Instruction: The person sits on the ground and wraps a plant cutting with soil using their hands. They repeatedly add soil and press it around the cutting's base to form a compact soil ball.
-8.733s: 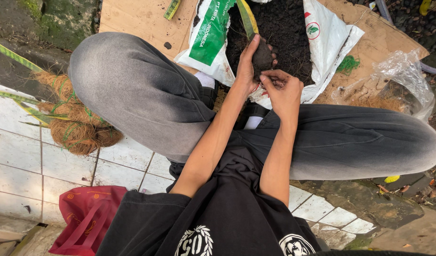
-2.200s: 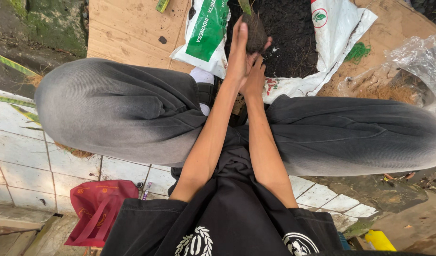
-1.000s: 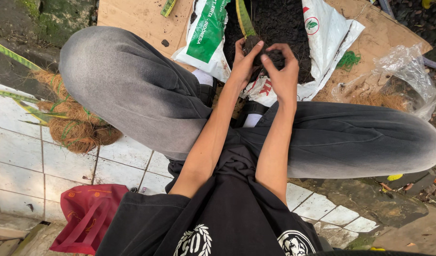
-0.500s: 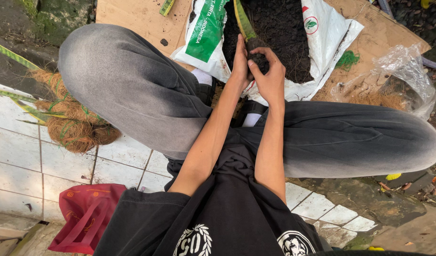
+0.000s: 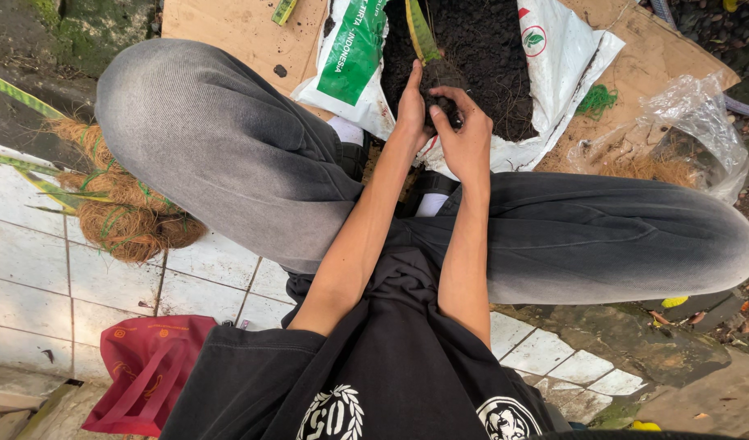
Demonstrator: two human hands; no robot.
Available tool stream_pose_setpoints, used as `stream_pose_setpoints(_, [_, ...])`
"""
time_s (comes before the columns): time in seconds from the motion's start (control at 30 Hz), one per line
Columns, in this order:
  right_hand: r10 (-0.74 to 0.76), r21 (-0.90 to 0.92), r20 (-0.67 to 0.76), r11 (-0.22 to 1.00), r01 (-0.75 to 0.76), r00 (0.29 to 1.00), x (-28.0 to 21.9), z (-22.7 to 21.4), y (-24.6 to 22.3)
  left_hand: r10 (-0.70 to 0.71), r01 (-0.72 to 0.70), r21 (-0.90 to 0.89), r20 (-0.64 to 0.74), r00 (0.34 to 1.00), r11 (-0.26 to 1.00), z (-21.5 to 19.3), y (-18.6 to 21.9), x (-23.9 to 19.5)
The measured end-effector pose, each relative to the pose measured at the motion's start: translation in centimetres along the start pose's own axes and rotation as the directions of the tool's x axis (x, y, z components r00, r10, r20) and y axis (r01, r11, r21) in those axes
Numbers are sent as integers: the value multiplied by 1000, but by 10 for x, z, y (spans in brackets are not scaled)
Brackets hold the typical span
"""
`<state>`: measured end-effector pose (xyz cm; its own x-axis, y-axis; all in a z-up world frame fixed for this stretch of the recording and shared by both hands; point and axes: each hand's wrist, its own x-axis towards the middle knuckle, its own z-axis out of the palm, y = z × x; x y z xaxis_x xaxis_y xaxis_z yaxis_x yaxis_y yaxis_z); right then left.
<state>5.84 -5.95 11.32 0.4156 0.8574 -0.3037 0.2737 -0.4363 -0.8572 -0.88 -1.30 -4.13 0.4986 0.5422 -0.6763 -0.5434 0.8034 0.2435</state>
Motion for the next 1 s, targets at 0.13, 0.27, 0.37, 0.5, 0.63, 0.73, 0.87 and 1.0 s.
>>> stream_pose_setpoints(0.13, [-18, 13, -12, 1000, 18, 1000, -2, -2, 0, -34, 33, -11, -75, 997, 999, -5, -3, 7])
stream_pose_setpoints(0.27, [86, -24, -28, 996, -86, 996, -7, 1, 0, -5, 4, -2, -79, 997, 1000, -5, -3, 7])
stream_pose_setpoints(0.37, [65, -30, -68, 997, -67, 996, -8, 5, 3, 32, -32, 2, -52, 998, 999, -3, -1, 6])
stream_pose_setpoints(0.5, [111, 4, -87, 994, -111, 990, -7, 6, 9, 17, -18, -14, -79, 997, 1000, 1, 5, 4])
stream_pose_setpoints(0.63, [139, 41, -97, 990, -136, 986, -8, 8, 16, 70, -71, -31, -34, 997, 997, 3, 6, 1])
stream_pose_setpoints(0.73, [103, 50, -102, 994, -98, 989, -10, 11, 20, 137, -137, -2, -39, 990, 991, 6, 8, -1])
stream_pose_setpoints(0.87, [100, 40, -110, 995, -96, 989, -11, 13, 23, 123, -122, -44, 24, 992, 992, 12, 12, -5])
stream_pose_setpoints(1.0, [106, 35, -120, 994, -103, 987, -10, 13, 22, 79, -78, -60, 17, 997, 995, 17, 14, -8])
